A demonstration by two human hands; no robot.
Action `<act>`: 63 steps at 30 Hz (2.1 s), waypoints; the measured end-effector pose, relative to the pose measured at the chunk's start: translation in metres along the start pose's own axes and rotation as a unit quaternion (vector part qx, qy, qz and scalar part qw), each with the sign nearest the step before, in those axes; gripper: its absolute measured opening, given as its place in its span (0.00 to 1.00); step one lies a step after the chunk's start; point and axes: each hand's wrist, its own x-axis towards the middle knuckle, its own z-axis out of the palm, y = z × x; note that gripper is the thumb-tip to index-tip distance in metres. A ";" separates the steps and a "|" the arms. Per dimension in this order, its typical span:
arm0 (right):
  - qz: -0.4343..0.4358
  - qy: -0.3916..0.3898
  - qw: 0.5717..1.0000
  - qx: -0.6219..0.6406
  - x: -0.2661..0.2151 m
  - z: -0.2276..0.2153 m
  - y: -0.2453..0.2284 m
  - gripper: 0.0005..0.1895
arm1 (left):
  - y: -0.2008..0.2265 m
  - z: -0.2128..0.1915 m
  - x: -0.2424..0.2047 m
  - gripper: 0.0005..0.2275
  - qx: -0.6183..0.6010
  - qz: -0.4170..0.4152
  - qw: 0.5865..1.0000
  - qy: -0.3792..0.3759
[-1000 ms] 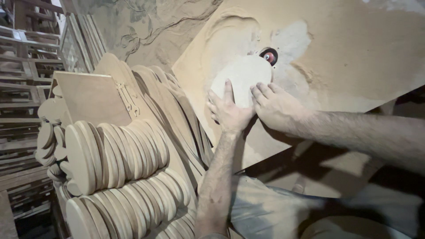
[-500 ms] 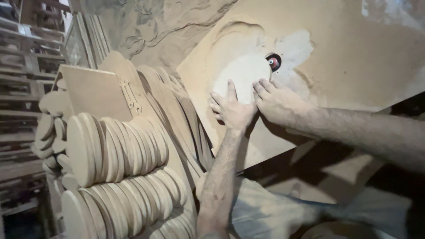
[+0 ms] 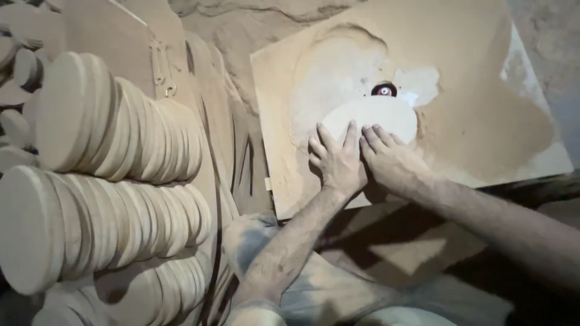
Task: The person sits on the floor and repeatedly sands the edges of small wooden discs using a handheld sanding tool. They pick up each disc from a stack, sand it, and place it back on the stack.
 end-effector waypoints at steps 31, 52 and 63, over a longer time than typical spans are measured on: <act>0.027 0.099 0.992 0.076 0.034 0.036 0.004 0.29 | -0.060 -0.061 0.066 0.48 0.058 0.211 0.973 -0.074; 0.065 0.075 0.990 0.098 0.025 0.028 0.012 0.28 | -0.046 0.035 0.069 0.29 0.052 0.143 0.983 0.099; 0.024 0.003 0.997 0.077 0.006 0.007 0.010 0.45 | -0.034 0.035 0.056 0.27 0.041 0.062 0.996 0.048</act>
